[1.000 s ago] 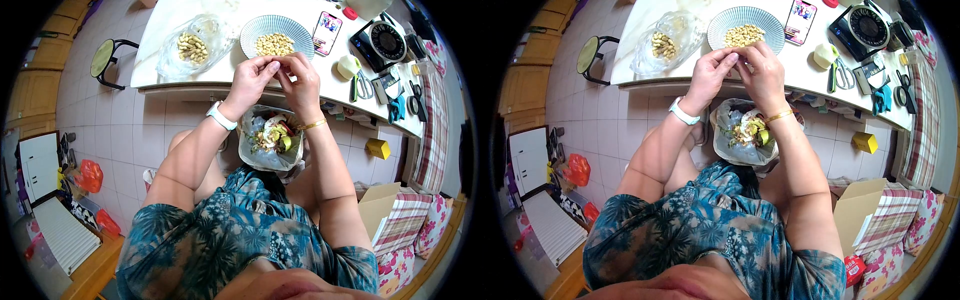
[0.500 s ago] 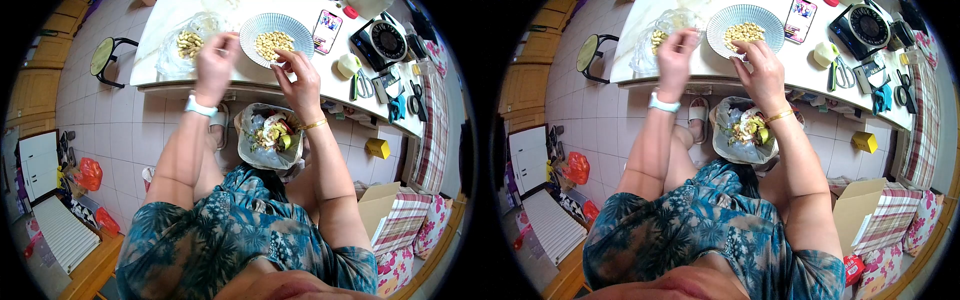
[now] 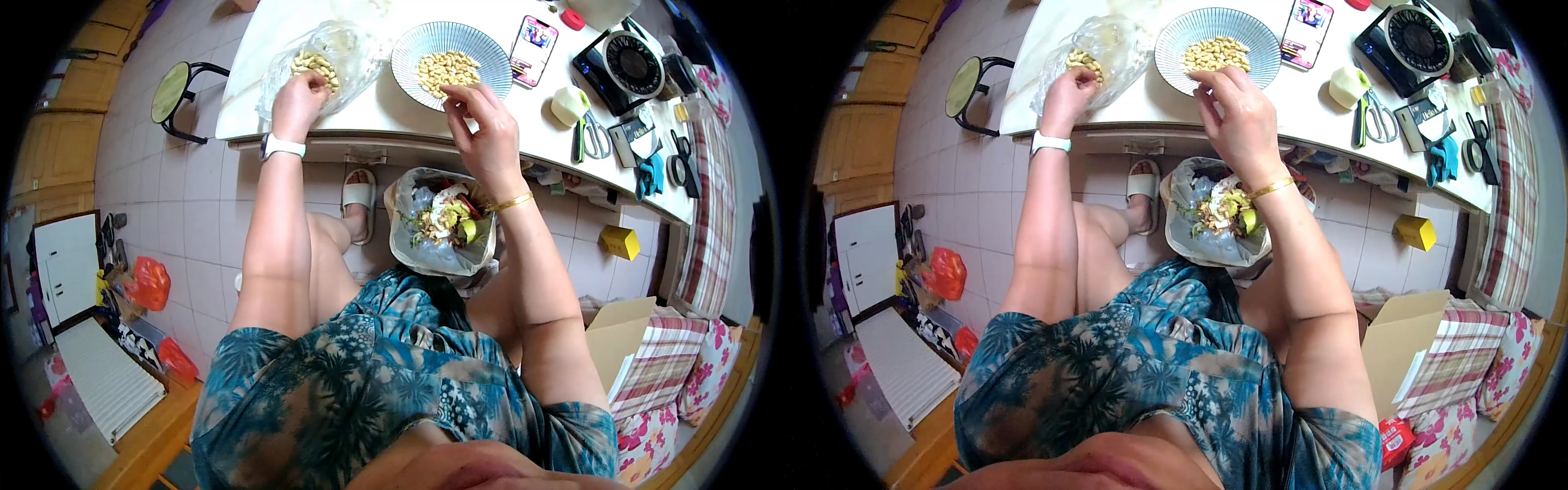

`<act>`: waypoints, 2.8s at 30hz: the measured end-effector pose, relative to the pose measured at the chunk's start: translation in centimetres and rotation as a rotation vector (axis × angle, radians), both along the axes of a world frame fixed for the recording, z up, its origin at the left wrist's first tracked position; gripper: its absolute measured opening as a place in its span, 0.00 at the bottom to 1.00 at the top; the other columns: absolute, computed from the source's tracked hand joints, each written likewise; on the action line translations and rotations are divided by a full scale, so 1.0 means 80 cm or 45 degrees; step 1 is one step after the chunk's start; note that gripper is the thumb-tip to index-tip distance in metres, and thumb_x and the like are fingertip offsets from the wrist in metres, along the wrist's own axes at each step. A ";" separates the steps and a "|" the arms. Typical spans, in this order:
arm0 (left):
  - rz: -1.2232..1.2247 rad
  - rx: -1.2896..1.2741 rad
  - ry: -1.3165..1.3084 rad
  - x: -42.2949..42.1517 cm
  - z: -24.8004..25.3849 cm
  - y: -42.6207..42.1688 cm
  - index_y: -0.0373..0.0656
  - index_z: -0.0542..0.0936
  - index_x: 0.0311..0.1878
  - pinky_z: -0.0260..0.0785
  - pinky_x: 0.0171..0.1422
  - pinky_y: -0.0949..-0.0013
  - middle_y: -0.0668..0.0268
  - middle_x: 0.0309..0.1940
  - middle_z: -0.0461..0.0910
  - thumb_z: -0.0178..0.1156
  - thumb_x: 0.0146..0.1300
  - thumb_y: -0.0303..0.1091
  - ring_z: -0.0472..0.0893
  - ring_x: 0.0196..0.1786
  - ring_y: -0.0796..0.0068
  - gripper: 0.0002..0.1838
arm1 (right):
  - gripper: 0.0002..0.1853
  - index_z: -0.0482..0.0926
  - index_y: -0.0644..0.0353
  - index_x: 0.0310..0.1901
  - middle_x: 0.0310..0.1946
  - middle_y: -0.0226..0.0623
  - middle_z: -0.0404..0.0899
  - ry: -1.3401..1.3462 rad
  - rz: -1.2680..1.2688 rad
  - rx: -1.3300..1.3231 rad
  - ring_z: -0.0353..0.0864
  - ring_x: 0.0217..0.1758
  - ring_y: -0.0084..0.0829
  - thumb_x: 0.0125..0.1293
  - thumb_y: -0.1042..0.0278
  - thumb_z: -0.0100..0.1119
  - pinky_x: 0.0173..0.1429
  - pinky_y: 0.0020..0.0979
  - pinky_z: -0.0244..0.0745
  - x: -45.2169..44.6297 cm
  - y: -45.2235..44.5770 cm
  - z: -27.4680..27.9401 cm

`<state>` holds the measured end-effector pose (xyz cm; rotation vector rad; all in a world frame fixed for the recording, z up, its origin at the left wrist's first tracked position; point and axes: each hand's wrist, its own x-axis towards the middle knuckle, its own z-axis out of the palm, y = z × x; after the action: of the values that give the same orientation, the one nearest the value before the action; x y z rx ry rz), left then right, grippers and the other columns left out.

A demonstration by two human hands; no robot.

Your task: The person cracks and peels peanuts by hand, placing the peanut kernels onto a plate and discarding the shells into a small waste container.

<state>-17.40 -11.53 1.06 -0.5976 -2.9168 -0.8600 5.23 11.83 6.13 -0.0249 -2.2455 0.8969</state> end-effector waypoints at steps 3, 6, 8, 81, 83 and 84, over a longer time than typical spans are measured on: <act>-0.085 -0.297 -0.014 0.006 -0.009 0.006 0.45 0.86 0.53 0.78 0.57 0.56 0.52 0.51 0.85 0.69 0.57 0.42 0.84 0.53 0.52 0.21 | 0.12 0.85 0.55 0.47 0.34 0.34 0.80 -0.027 -0.004 0.013 0.83 0.35 0.34 0.61 0.77 0.67 0.40 0.35 0.79 0.000 0.001 -0.001; -0.093 -0.314 0.114 0.019 -0.007 0.015 0.45 0.85 0.54 0.77 0.57 0.55 0.52 0.52 0.85 0.69 0.57 0.42 0.84 0.54 0.52 0.22 | 0.11 0.85 0.55 0.47 0.34 0.34 0.80 -0.041 0.004 0.016 0.84 0.35 0.34 0.62 0.76 0.66 0.39 0.35 0.79 0.000 0.000 -0.001; -0.080 -0.323 0.074 0.020 -0.005 0.017 0.44 0.85 0.55 0.77 0.58 0.54 0.53 0.53 0.85 0.68 0.59 0.41 0.84 0.54 0.52 0.22 | 0.11 0.85 0.56 0.47 0.34 0.34 0.81 -0.047 0.015 0.020 0.84 0.35 0.34 0.62 0.76 0.66 0.39 0.35 0.79 -0.001 -0.001 0.000; -0.436 1.556 -1.023 0.174 0.054 0.159 0.40 0.85 0.48 0.72 0.40 0.79 0.69 0.35 0.86 0.58 0.77 0.46 0.81 0.37 0.83 0.18 | 0.08 0.85 0.68 0.46 0.37 0.35 0.89 0.003 0.080 -1.038 0.87 0.38 0.21 0.68 0.74 0.67 0.45 0.24 0.83 -0.005 0.024 -0.007; -0.449 1.585 -1.017 0.177 0.051 0.169 0.42 0.85 0.49 0.71 0.41 0.80 0.70 0.36 0.86 0.59 0.77 0.45 0.82 0.37 0.83 0.15 | 0.08 0.85 0.68 0.46 0.36 0.35 0.89 0.025 0.069 -1.061 0.87 0.39 0.21 0.69 0.74 0.67 0.45 0.24 0.83 -0.005 0.029 -0.010; -0.458 1.584 -1.020 0.179 0.050 0.176 0.42 0.85 0.49 0.71 0.41 0.80 0.70 0.36 0.86 0.59 0.77 0.45 0.82 0.37 0.83 0.15 | 0.08 0.85 0.68 0.46 0.36 0.35 0.89 0.043 0.062 -1.087 0.87 0.39 0.21 0.69 0.74 0.67 0.45 0.24 0.83 -0.004 0.032 -0.013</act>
<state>-3.11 2.52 5.05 -0.6862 -1.9075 -3.0634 4.87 14.35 5.10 -0.3387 -1.6814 1.7931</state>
